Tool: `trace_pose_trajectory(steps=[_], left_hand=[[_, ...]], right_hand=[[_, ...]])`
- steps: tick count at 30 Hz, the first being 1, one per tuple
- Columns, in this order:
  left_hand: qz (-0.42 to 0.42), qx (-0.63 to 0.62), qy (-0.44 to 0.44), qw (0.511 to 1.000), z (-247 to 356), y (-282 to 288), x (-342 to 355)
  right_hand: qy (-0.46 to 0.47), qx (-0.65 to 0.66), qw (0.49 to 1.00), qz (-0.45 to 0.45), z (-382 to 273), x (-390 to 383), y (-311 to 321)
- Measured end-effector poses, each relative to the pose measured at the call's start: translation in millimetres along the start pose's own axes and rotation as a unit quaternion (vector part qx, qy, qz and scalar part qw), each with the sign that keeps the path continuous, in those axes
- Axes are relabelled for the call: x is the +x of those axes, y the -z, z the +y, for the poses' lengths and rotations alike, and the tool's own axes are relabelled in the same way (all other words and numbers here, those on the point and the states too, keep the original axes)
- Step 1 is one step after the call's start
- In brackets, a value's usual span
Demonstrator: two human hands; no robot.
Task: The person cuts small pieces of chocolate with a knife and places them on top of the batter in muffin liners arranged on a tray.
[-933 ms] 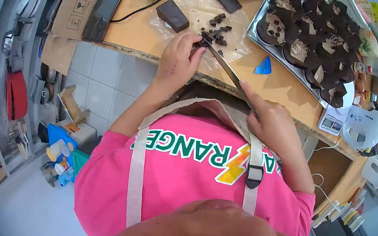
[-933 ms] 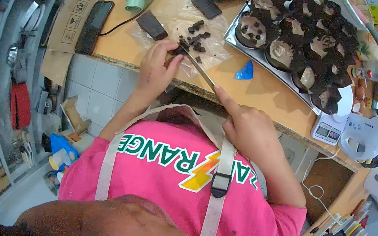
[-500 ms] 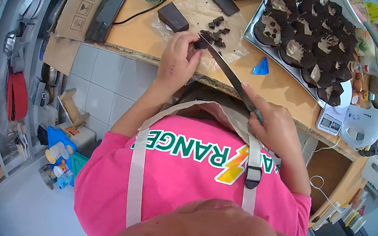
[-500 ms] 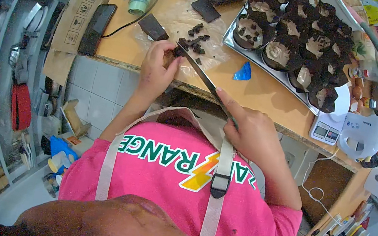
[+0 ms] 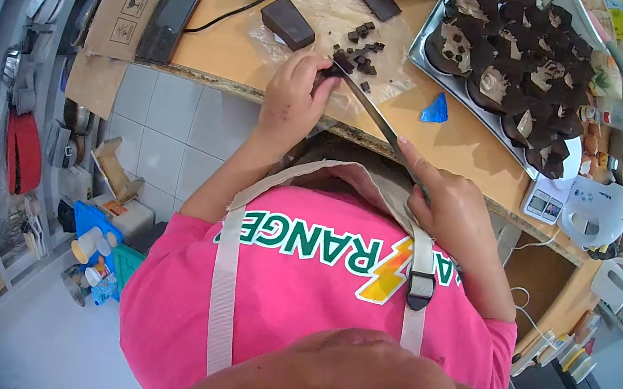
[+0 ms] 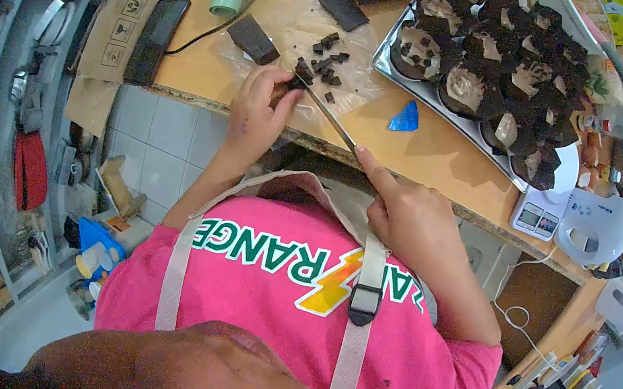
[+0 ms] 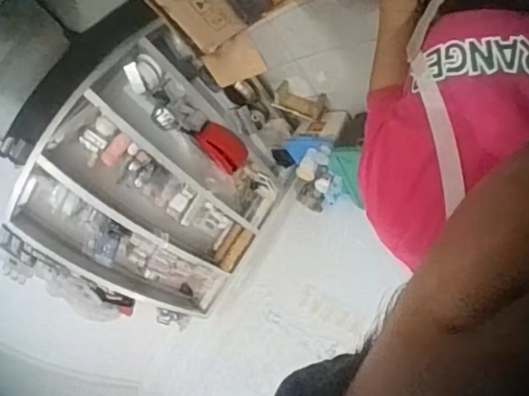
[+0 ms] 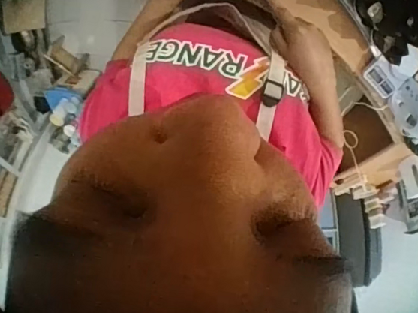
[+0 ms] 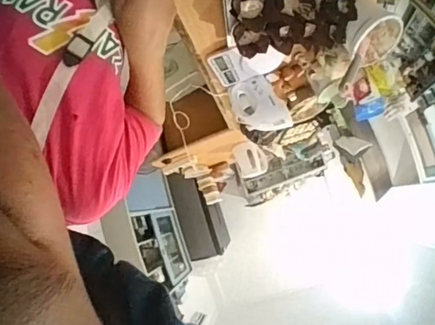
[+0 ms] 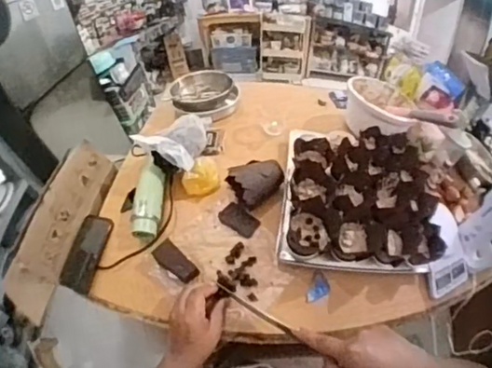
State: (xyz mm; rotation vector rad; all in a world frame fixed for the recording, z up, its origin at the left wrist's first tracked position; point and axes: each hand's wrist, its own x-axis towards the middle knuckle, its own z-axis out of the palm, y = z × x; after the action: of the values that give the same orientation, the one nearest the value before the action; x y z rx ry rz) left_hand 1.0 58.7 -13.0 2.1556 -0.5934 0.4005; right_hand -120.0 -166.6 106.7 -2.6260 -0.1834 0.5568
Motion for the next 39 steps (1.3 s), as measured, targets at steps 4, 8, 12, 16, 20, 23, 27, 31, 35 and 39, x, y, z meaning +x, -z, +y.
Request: trace_pose_trajectory(steps=[4, 8, 12, 16, 20, 23, 27, 31, 35, 39], left_hand=[[-0.005, 0.011, -0.007, 1.0, -1, 0, -1], [-0.016, -0.008, 0.018, 1.0, 0, 1, -2], [-0.008, -0.007, -0.002, 1.0, 0, 2, -1], [-0.01, -0.031, -0.015, 0.999, 0, 4, -1], [-0.008, -0.061, 0.046, 0.997, 3, 4, -2], [-0.012, -0.041, 0.036, 0.998, -3, 3, -3], [0.001, -0.027, 0.013, 1.0, 0, 3, -2], [0.017, -0.022, -0.007, 1.0, 0, 2, -2], [0.01, -0.017, 0.002, 1.0, 0, 3, -1], [0.018, -0.018, 0.003, 1.0, 0, 3, -2]], right_hand=[[-0.004, -0.01, 1.0, 0.001, -1, 2, -4], [-0.018, -0.016, 1.0, -0.003, 5, 3, -7], [-0.02, 0.108, 0.994, -0.011, 12, 0, -1], [-0.024, 0.096, 0.995, 0.003, 7, -9, 4], [-0.021, 0.066, 0.998, 0.011, 0, -10, 3], [0.002, 0.042, 0.999, 0.017, -1, -10, 3], [0.015, 0.04, 0.999, 0.026, 0, -10, 0], [0.024, 0.044, 0.998, 0.031, 4, -8, -5], [0.004, 0.038, 0.999, 0.02, 1, -7, -2], [0.001, 0.041, 0.999, 0.017, 0, -7, -3]])
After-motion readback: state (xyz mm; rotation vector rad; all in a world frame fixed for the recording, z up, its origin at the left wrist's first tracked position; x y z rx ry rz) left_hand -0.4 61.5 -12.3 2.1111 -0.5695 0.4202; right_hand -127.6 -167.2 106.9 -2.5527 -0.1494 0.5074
